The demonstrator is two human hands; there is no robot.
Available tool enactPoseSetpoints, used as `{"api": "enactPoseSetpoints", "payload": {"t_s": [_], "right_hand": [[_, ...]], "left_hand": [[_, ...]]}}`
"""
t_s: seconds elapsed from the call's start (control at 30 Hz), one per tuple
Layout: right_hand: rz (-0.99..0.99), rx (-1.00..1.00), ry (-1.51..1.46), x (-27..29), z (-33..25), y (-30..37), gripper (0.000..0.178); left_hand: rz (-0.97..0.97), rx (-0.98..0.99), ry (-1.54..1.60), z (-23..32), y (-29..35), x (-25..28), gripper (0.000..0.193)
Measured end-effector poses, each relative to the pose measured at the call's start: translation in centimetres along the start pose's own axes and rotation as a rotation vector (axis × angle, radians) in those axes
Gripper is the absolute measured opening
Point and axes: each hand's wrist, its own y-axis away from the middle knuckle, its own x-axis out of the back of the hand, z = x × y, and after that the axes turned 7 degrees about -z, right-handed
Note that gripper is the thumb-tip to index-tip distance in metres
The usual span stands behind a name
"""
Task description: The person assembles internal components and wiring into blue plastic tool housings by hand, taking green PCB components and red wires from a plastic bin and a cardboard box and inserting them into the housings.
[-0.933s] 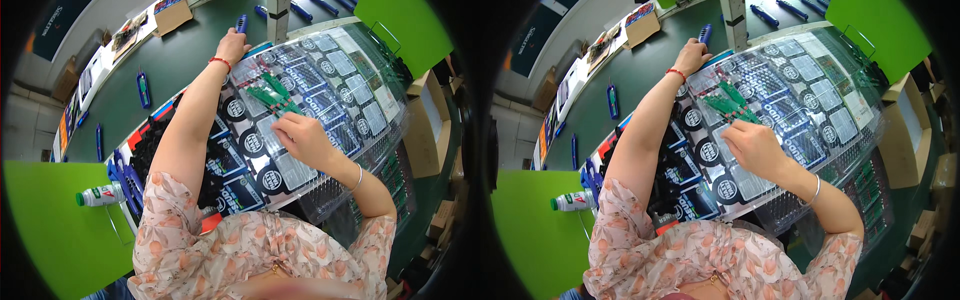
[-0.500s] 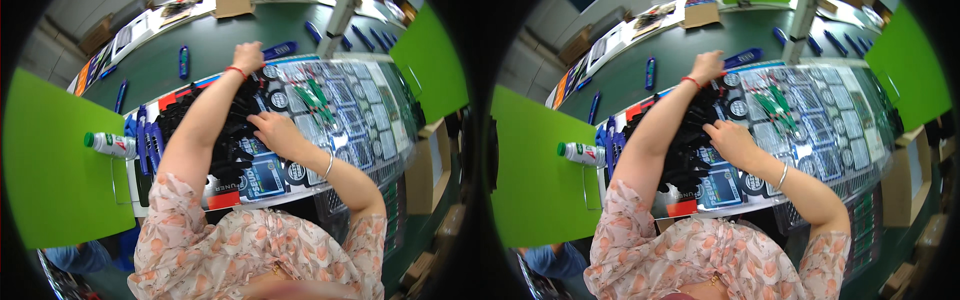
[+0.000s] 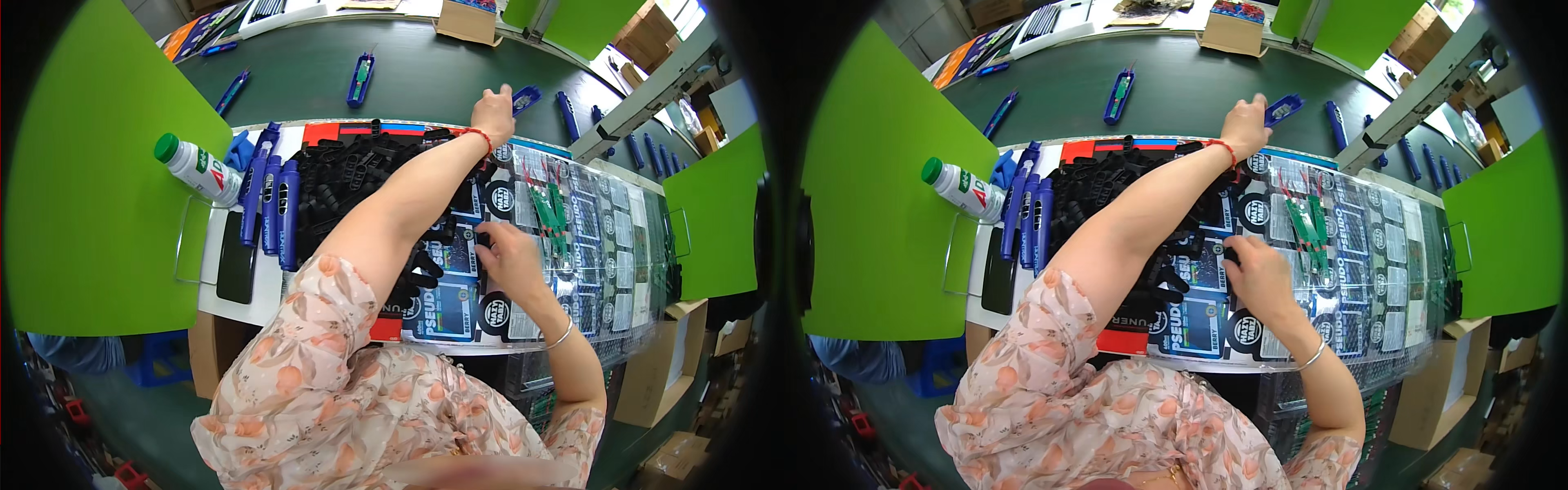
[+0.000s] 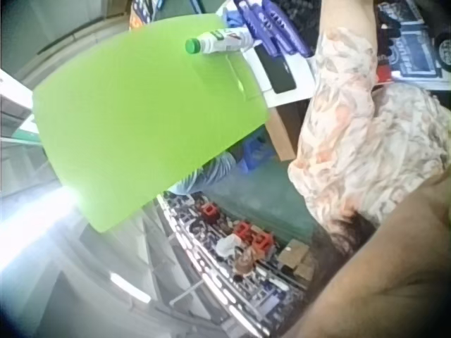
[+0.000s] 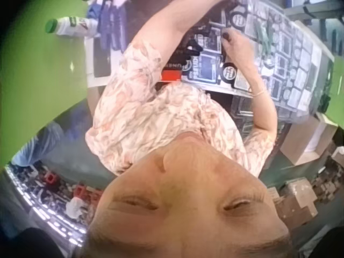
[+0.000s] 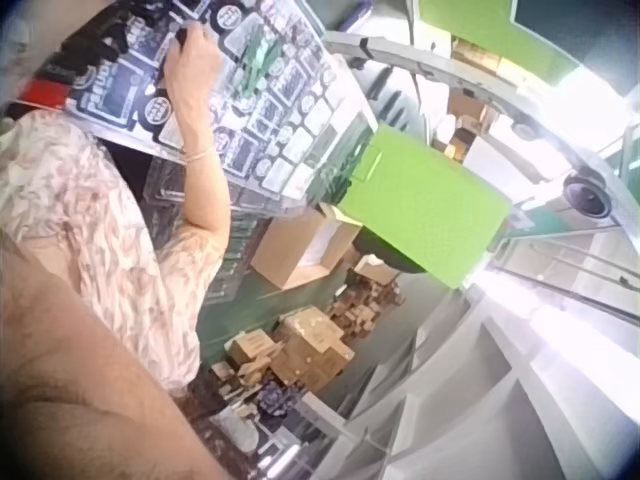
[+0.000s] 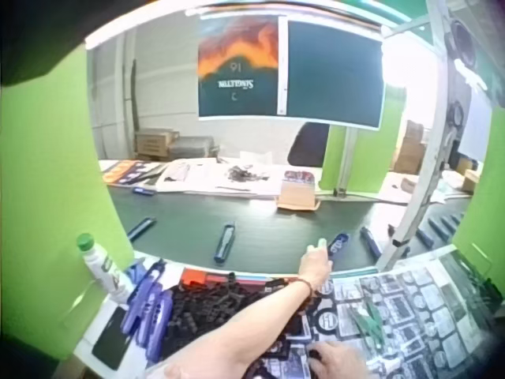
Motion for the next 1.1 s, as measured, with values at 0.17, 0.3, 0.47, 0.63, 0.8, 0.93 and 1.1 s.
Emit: {"api": "enactPoseSetpoints", "payload": {"t_s": [0.17, 0.3, 0.47, 0.63, 0.8, 0.93, 1.1], "right_hand": [[0.184, -0.047, -0.198, 2.7, 1.6, -0.2, 0.022], [0.454, -0.246, -0.737, 5.6, 0.8, -0.4, 0.02], [0.639, -0.153, -0.819, 7.0, -2.1, -0.8, 0.022], [0.451, 0.024, -0.522, 4.6, -2.5, -0.8, 0.017], [0.467, -0.005, -0.431, 3.9, -2.8, 0.0, 0.017], [0.524, -0.023, -0.449, 3.1, -2.5, 0.5, 0.016], [0.508, 0.033, -0.254, 2.4, -2.3, 1.1, 0.022]], "left_hand": [[-0.295, 0.144, 1.377, 2.7, 6.6, 6.1, 0.048], [-0.42, 0.155, 1.673, 3.0, 14.9, 9.9, 0.027], [-0.356, 0.171, 1.463, 2.3, 22.6, 10.2, 0.036], [-0.428, 0.153, 1.455, 2.4, 25.7, 8.5, 0.062], [-0.398, 0.111, 1.457, 2.9, 26.6, 8.3, 0.064], [-0.434, 0.067, 1.468, 2.9, 26.9, 7.5, 0.063], [-0.456, 0.088, 1.513, 2.7, 27.1, 7.0, 0.061]]}}
